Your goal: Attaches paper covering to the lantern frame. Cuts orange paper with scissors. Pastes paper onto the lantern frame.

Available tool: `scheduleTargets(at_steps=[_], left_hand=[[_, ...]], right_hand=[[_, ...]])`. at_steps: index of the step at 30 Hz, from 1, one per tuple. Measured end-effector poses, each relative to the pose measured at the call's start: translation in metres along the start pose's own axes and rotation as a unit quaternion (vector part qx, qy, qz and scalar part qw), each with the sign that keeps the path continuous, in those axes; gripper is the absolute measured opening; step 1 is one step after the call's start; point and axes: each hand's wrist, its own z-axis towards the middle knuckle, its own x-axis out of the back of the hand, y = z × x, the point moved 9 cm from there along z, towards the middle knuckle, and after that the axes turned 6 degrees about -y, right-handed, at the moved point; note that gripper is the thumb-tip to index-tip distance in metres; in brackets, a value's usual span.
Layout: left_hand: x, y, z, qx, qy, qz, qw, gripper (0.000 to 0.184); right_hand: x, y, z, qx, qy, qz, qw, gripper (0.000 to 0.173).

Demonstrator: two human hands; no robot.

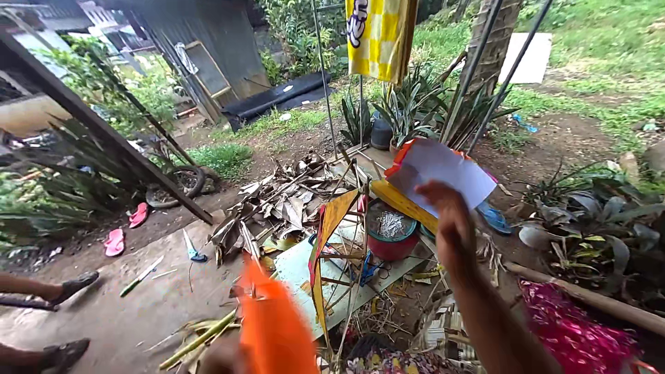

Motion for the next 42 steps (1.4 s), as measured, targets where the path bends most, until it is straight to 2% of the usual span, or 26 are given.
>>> scheduleTargets(at_steps=[1,3,4,5,7,10,12,14,16,18,19,21,22,23,24,26,28,30,32,34,36,39,42], left_hand=[[-0.007,-0.015,0.018,0.038,-0.083,0.019,0.996,0.007],[-0.023,-0.04,0.049,0.119,-0.191,0.086,0.97,0.007],[-0.03,-0.047,0.062,0.146,-0.229,0.123,0.954,0.006],[-0.039,-0.051,0.072,0.164,-0.266,0.155,0.937,0.007],[-0.052,-0.051,0.084,0.179,-0.325,0.187,0.91,0.013],[-0.054,-0.051,0.089,0.185,-0.343,0.141,0.91,0.024],[-0.047,-0.057,0.085,0.197,-0.327,0.051,0.923,0.041],[-0.036,-0.07,0.078,0.208,-0.278,-0.041,0.937,0.052],[-0.025,-0.088,0.071,0.223,-0.215,-0.087,0.947,0.056],[-0.011,-0.106,0.06,0.228,-0.125,-0.125,0.957,0.054],[-0.001,-0.114,0.052,0.218,-0.073,-0.151,0.961,0.052],[0.024,-0.125,0.031,0.207,0.076,-0.222,0.95,0.067],[0.036,-0.129,0.016,0.212,0.157,-0.218,0.939,0.076],[0.041,-0.128,0.001,0.201,0.207,-0.201,0.936,0.082],[0.042,-0.13,-0.012,0.185,0.224,-0.188,0.938,0.094],[0.042,-0.145,-0.034,0.177,0.214,-0.153,0.948,0.114],[0.04,-0.156,-0.048,0.197,0.226,-0.07,0.951,0.112],[0.032,-0.154,-0.05,0.212,0.229,0.012,0.95,0.097],[0.025,-0.152,-0.051,0.224,0.221,0.093,0.945,0.078],[0.021,-0.155,-0.05,0.212,0.188,0.174,0.943,0.053],[0.014,-0.157,-0.044,0.179,0.142,0.252,0.94,0.044],[0.001,-0.157,-0.035,0.126,0.096,0.341,0.927,0.049],[0.001,-0.17,-0.027,0.142,0.093,0.342,0.924,0.055]], right_hand=[[-0.026,-0.014,-0.014,0.007,-0.064,0.057,0.996,0.083],[-0.063,-0.034,-0.034,0.01,-0.18,0.142,0.973,0.102],[-0.073,-0.04,-0.04,0.004,-0.217,0.166,0.962,0.107],[-0.078,-0.042,-0.043,-0.02,-0.241,0.186,0.952,0.105],[-0.082,-0.039,-0.049,-0.088,-0.27,0.182,0.941,0.081],[-0.083,-0.027,-0.057,-0.094,-0.281,0.147,0.944,0.046],[-0.083,-0.021,-0.064,-0.097,-0.278,0.14,0.945,0.041],[-0.084,-0.017,-0.071,-0.159,-0.26,0.214,0.928,0.055],[-0.092,-0.01,-0.082,-0.249,-0.246,0.279,0.895,0.071],[-0.094,0.0,-0.095,-0.286,-0.216,0.297,0.885,0.075],[-0.089,0.005,-0.1,-0.283,-0.191,0.288,0.895,0.076],[-0.068,0.016,-0.106,-0.258,-0.126,0.247,0.925,0.071],[-0.055,0.022,-0.107,-0.244,-0.097,0.222,0.939,0.068],[-0.043,0.029,-0.109,-0.233,-0.076,0.192,0.95,0.066],[-0.034,0.038,-0.112,-0.228,-0.064,0.153,0.96,0.064],[-0.025,0.061,-0.124,-0.247,-0.063,0.079,0.964,0.061],[-0.025,0.084,-0.138,-0.275,-0.078,0.035,0.958,0.057],[-0.029,0.101,-0.15,-0.288,-0.1,-0.007,0.952,0.056],[-0.034,0.115,-0.162,-0.319,-0.129,-0.015,0.939,0.062],[-0.034,0.128,-0.169,-0.375,-0.154,-0.025,0.914,0.078],[-0.021,0.14,-0.172,-0.413,-0.168,-0.083,0.891,0.095],[-0.004,0.14,-0.154,-0.34,-0.129,-0.178,0.915,0.097],[-0.032,0.115,-0.129,-0.24,-0.142,-0.178,0.944,0.071]])
